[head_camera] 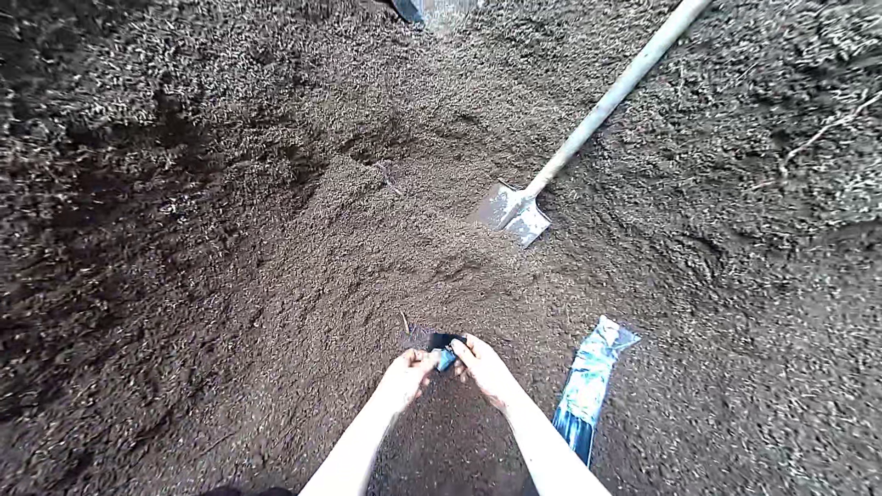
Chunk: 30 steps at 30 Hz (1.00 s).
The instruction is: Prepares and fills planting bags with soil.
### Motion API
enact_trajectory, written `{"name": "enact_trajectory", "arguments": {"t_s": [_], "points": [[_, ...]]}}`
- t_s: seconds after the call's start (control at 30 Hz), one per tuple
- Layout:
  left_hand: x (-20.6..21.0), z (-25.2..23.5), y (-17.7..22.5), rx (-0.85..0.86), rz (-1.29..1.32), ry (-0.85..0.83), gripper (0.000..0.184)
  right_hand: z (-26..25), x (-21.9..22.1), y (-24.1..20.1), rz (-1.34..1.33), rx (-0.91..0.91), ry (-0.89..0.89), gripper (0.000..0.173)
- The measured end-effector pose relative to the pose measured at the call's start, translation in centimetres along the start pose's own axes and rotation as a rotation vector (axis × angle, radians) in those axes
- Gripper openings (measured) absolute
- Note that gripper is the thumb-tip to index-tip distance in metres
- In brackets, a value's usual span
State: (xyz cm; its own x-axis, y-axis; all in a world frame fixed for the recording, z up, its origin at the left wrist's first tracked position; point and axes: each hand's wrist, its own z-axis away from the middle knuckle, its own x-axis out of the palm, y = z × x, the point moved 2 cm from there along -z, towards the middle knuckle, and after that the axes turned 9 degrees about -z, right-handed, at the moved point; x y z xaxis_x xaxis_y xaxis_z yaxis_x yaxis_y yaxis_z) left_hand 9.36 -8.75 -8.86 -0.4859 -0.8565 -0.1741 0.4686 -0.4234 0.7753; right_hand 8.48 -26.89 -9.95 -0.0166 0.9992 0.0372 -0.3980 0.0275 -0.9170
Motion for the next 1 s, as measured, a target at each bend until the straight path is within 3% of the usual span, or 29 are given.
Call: {"name": "enact_trajectory", "arguments": {"t_s": [0.13, 0.23, 0.37, 0.47, 0.6, 0.7, 0.77, 0.87, 0.93, 1.0], "points": [[0.4, -1.3, -0.1, 0.140, 0.065, 0.020, 0.017, 0.7, 0.5, 0.0, -0.091, 0.056, 0.037, 0.049], [0.9, -1.4, 0.1, 0.189, 0.094, 0.152, 0.022, 0.9, 1.5, 0.1, -0.120, 0.035, 0.140, 0.039], [-0.3, -0.2, 1.2, 0.271, -0.463, 0.428, 0.010, 0.5, 1.3, -0.1, 0.267, 0.026, 0.231, 0.046], [-0.2, 0.9, 1.8, 0.372, -0.845, 0.352, 0.024, -0.2, 1.7, -0.8, 0.517, 0.072, 0.187, 0.049], [-1.5, 0.8, 1.3, 0.154, -1.058, 0.128, 0.051, -2.7, 1.9, -2.9, 0.854, 0.111, -0.049, 0.057], [-4.3, 0.7, 0.5, 0.063, -1.029, 0.174, 0.057, -5.7, 2.3, -5.4, 1.091, 0.179, -0.253, 0.070], [-6.5, 0.8, 0.1, 0.043, -0.968, 0.286, 0.060, -9.4, 1.4, -8.6, 1.017, 0.069, -0.244, 0.084], [-10.7, 1.4, -0.5, 0.028, -0.805, 0.443, 0.063, -18.6, -3.2, -12.6, 0.700, -0.101, 0.043, 0.066], [-12.7, 1.8, -0.6, 0.005, -0.690, 0.514, 0.057, -25.1, -5.7, -10.7, 0.447, 0.034, 0.257, 0.064], [-13.8, 2.0, -0.8, -0.011, -0.616, 0.568, 0.050, -28.9, -4.9, -6.6, 0.365, 0.139, 0.331, 0.069]]}}
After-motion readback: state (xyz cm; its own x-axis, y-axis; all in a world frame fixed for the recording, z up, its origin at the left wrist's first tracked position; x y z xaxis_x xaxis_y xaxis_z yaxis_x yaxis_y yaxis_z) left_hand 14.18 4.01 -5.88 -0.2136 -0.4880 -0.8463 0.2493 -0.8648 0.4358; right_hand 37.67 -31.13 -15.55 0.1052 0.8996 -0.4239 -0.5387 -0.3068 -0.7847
